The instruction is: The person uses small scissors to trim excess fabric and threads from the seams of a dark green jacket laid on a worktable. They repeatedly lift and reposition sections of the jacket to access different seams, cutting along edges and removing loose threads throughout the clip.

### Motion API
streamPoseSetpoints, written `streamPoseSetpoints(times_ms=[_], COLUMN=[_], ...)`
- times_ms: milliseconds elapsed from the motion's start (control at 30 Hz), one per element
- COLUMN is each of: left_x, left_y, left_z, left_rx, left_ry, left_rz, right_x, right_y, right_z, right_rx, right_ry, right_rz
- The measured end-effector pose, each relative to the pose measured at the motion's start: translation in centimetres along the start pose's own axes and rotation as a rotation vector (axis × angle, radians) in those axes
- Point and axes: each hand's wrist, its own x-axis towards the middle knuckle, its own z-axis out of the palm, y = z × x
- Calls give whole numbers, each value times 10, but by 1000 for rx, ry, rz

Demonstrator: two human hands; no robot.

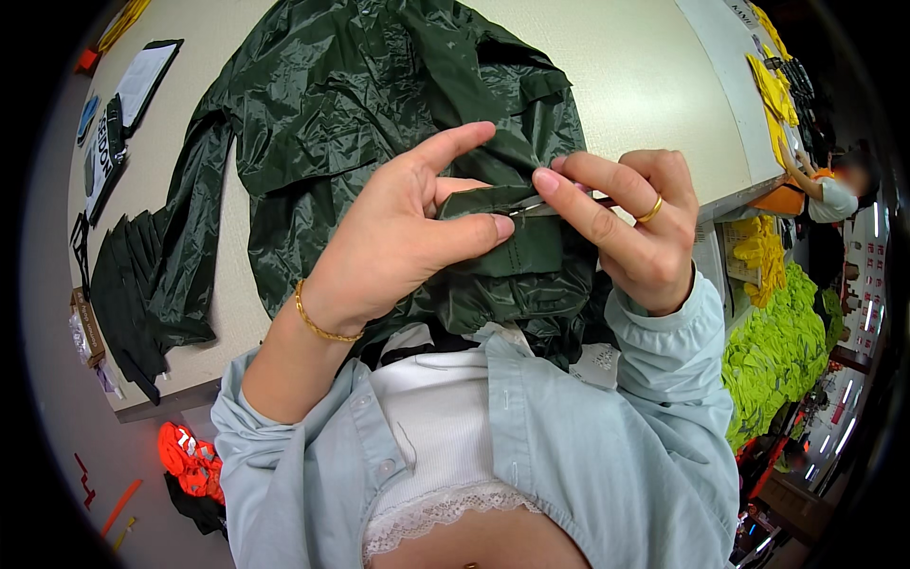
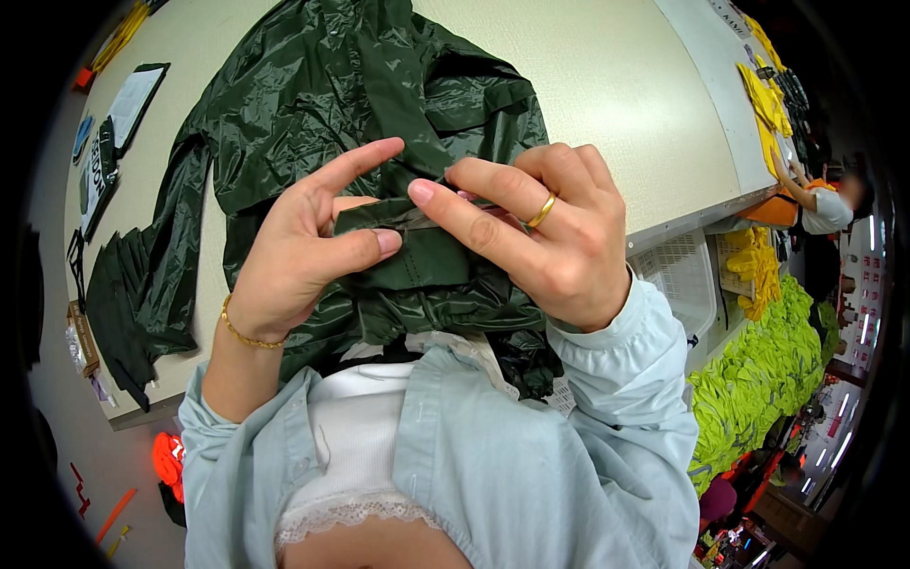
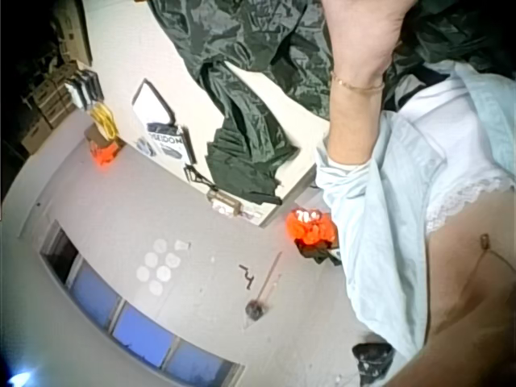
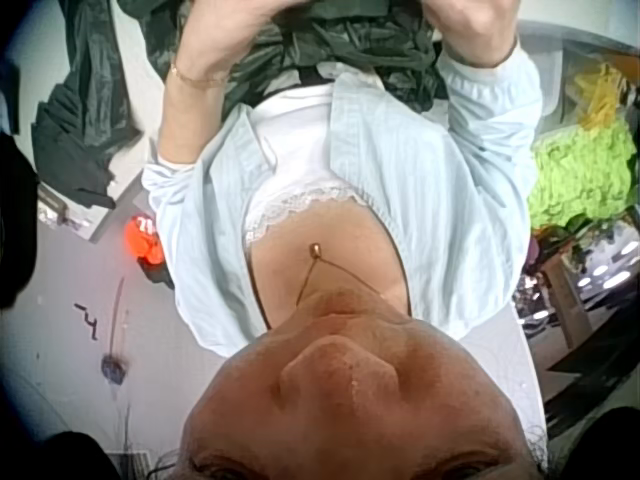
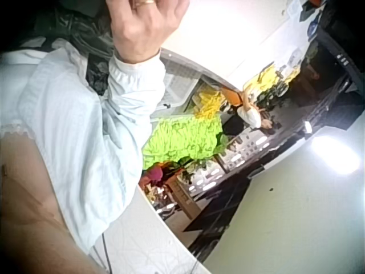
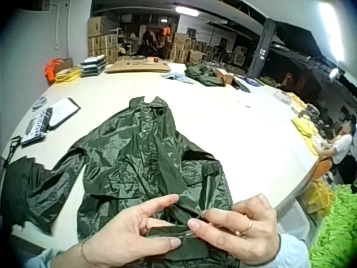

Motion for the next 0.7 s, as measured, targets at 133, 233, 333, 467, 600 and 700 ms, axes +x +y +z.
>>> streamPoseSetpoints(times_ms=[133,233,333,467,600,700], left_x=[0,0,1,2,1,0], left_y=[0,0,-1,-3,-1,0], left_z=[1,0,-1,-3,-3,-5], left_rx=[-18,-2,-33,-43,-57,-71], left_ry=[5,11,0,-15,-38,-59], left_rz=[-12,-7,-9,-9,8,8], right_x=[-2,-2,-2,-4,-5,-3], right_y=[1,-2,-3,-3,2,1], right_z=[2,2,2,3,4,2], right_rx=[-17,-27,-28,6,37,21], right_ry=[10,14,20,20,18,23], right_rz=[-7,1,3,34,68,54])
